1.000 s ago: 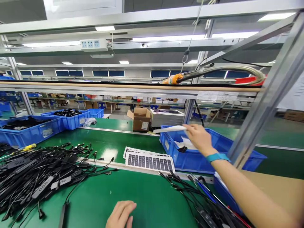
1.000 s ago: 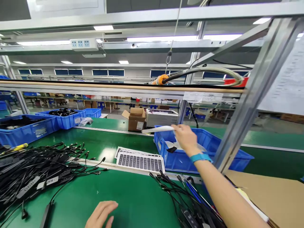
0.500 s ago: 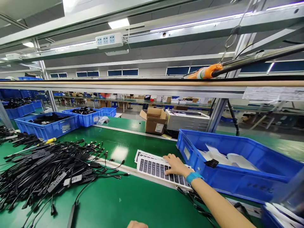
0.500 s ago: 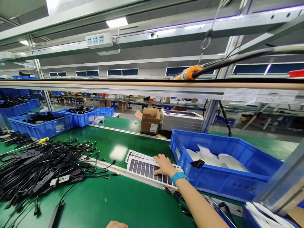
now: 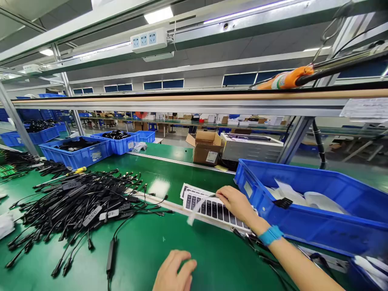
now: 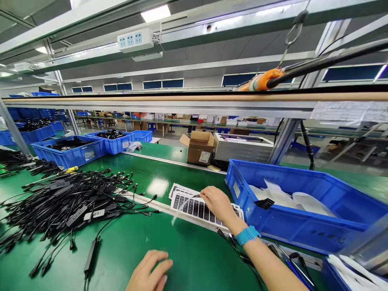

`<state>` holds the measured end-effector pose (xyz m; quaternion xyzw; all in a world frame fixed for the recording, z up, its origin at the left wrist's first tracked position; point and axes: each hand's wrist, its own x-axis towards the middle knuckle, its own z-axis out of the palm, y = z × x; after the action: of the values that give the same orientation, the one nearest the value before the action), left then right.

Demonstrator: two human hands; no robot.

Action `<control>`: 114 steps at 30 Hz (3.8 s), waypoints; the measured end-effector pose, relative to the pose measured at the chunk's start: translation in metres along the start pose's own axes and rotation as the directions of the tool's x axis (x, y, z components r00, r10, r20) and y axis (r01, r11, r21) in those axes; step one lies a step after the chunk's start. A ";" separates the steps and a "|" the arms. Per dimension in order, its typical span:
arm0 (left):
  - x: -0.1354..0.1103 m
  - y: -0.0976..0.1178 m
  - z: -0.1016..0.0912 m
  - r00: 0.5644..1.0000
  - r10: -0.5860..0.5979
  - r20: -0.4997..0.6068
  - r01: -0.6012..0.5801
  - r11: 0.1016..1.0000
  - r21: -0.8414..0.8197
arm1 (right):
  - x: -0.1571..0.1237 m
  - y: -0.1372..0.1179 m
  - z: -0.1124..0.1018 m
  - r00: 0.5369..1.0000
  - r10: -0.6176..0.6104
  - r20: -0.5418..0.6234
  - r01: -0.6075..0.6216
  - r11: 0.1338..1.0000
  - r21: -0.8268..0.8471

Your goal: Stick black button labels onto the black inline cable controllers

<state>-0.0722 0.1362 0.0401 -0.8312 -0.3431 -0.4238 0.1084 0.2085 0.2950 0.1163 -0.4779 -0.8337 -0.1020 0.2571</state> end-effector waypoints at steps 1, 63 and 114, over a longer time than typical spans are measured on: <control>0.008 -0.001 -0.011 1.000 0.007 -0.011 -0.007 0.999 0.038 | -0.011 -0.021 -0.007 0.998 -0.053 -0.025 0.053 0.999 0.006; -0.002 0.071 -0.030 0.476 0.010 0.879 0.044 0.998 -0.035 | -0.193 -0.194 -0.028 0.728 0.196 0.657 -0.454 0.856 0.248; 0.010 0.082 0.000 0.398 0.117 0.910 -0.031 0.993 -0.113 | -0.189 -0.132 -0.044 0.500 0.085 0.862 -0.615 0.736 0.284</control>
<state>-0.0142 0.0801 0.0573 -0.9454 -0.2924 0.0923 -0.1108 0.1890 0.0674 0.0646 -0.5390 -0.7229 0.4322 -0.0048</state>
